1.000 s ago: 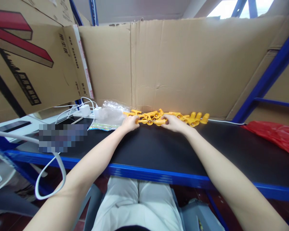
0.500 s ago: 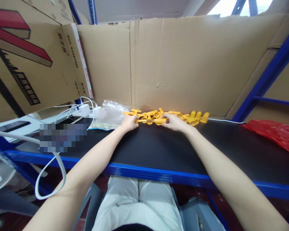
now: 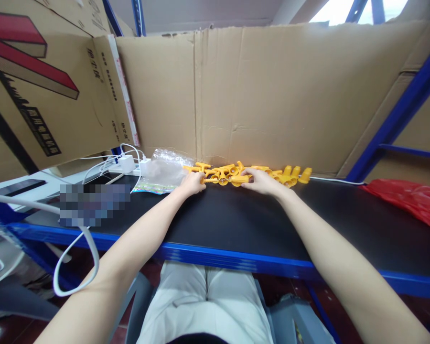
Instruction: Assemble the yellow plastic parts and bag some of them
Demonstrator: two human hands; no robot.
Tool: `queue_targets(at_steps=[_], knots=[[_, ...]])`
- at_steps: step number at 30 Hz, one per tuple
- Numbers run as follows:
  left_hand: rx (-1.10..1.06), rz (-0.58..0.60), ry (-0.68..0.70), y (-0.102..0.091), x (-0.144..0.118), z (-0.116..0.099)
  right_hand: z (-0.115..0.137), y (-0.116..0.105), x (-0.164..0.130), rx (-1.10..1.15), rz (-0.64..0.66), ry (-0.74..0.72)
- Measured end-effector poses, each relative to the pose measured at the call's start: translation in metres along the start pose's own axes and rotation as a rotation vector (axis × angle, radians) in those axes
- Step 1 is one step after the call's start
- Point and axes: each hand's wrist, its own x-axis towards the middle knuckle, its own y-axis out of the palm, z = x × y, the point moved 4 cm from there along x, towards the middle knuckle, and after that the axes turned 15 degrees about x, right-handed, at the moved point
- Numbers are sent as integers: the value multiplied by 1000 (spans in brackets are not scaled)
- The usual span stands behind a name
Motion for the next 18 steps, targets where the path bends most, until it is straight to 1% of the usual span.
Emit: queue_targets(at_steps=[3, 6, 10, 13, 18], knots=[[-8, -11, 8, -2, -1, -1, 6, 0, -1, 12, 3, -8], [-1, -16, 30, -6, -3, -7, 10, 2, -1, 11, 5, -41], [1, -7, 44, -11, -6, -16, 12, 8, 2, 18, -5, -143], [-32, -28, 70, -14, -8, -21, 13, 11, 3, 43, -31, -207], [-40, -73, 77, -19, -10, -22, 16, 10, 2, 50, -52, -200]])
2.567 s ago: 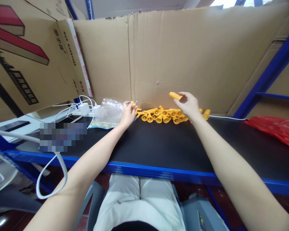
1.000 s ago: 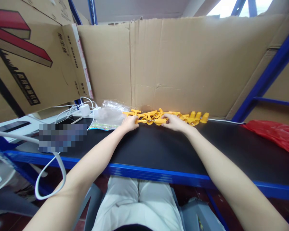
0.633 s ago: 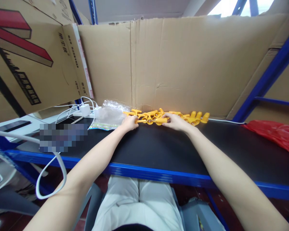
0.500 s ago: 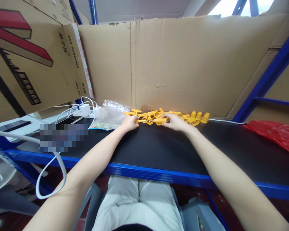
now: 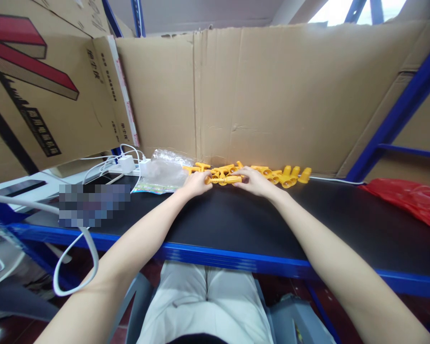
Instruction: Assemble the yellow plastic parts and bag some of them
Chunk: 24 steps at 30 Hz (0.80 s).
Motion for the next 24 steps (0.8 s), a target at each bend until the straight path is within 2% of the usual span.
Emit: queue_targets(at_steps=[4, 8, 14, 19, 24], knots=[[13, -10, 3, -3, -1, -1, -3, 1, 0, 32, 21, 101], [11, -21, -4, -3, 0, 0, -14, 3, -1, 269, 19, 217], [-15, -49, -15, 1, 2, 2, -18, -2, -4, 563, 64, 254], [-29, -64, -26, -2, 2, 2, -12, -3, -7, 641, 84, 343], [22, -57, -20, -4, 1, 0, -19, 7, -6, 718, 56, 387]])
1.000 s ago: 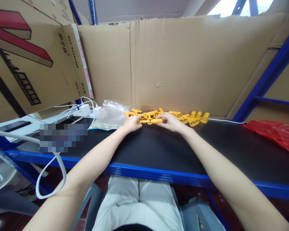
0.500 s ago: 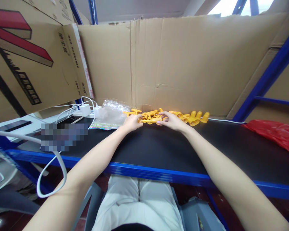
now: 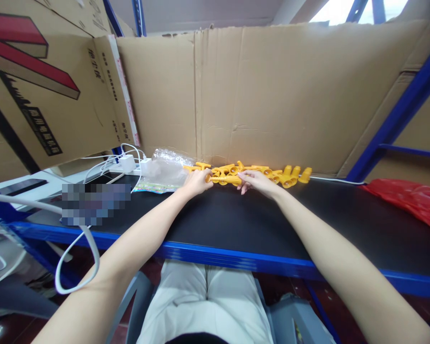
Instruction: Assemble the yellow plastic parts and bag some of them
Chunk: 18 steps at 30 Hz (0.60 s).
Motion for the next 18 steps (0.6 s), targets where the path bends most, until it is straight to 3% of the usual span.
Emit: queue_targets(at_steps=[4, 14, 18], knots=[[36, 22, 9, 1, 0, -2, -7, -1, 4, 16, -49, 52], [43, 4, 14, -3, -2, -4, -7, -4, -3, 79, 107, 105], [38, 16, 1, -2, -2, -5, -11, 1, 0, 56, 31, 178]])
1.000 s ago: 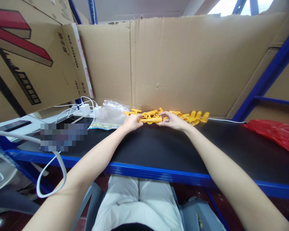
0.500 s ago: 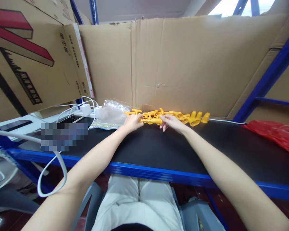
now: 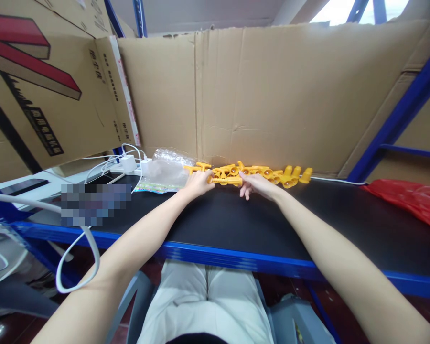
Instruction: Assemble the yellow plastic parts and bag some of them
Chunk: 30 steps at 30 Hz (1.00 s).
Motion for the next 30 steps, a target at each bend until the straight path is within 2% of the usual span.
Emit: queue_targets(at_steps=[4, 9, 13, 18, 21, 25, 30], knots=[[-33, -2, -13, 1, 1, 1, -1, 2, 1, 30, -46, 38], [-59, -3, -30, 4, 3, 2, 6, 0, -3, 115, 50, -16], [-57, -11, -39, 2, 2, 2, 10, 2, -7, 70, 51, -51], [-47, -17, -14, -1, 1, -1, 6, 4, -2, -42, -40, 27], [-37, -12, -12, -1, 1, -1, 4, 2, -2, -65, -38, 44], [-32, -9, -22, -1, 2, 0, 6, -1, -3, -77, 22, -31], [-32, -18, -23, -1, 2, 1, 9, -2, -3, -93, 19, -111]])
